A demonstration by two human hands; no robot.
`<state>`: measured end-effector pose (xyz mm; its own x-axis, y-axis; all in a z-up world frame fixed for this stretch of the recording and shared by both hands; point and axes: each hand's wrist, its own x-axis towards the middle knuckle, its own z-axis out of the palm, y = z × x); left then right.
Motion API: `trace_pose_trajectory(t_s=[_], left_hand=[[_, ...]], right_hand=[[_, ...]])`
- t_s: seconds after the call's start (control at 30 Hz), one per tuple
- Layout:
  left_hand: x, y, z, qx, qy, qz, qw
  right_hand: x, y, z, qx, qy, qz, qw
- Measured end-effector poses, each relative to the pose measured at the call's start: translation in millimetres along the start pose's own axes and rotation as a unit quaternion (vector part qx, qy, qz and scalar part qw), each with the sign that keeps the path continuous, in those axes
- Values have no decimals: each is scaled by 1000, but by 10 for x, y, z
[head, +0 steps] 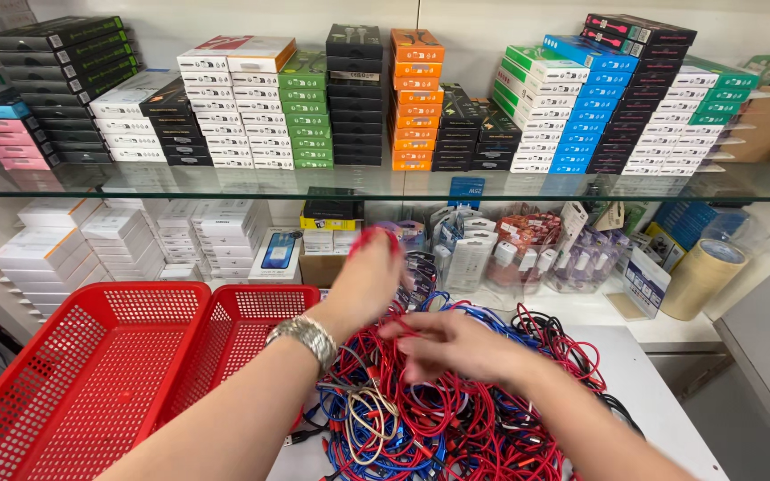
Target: The person untangles and coils various colored USB cables from a large pile on a counter. They place the coiled cables into red plastic baskets. The person handles red, blue, beige, and purple cables throughout the clip.
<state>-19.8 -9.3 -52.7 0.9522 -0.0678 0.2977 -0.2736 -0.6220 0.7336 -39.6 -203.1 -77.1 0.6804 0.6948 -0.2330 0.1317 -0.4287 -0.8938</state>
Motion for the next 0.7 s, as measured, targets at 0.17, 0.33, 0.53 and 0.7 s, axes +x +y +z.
trace_pose_trajectory(t_s=[0.17,0.33,0.53,0.7], left_hand=[[-345,-103,74,162,-197,22,967],[-275,27,76,74,-214,-56,972],[-179,134,172,-87,-176,-70,978],[-96,153,152,-235,-170,-141,947]], right_hand=[[-88,209,-602,-353,120,22,928],[106,611,-795,-494,318,-63,807],[337,318,-1475,199,431,-54,879],[181,-34,-1497,154,478,-176,847]])
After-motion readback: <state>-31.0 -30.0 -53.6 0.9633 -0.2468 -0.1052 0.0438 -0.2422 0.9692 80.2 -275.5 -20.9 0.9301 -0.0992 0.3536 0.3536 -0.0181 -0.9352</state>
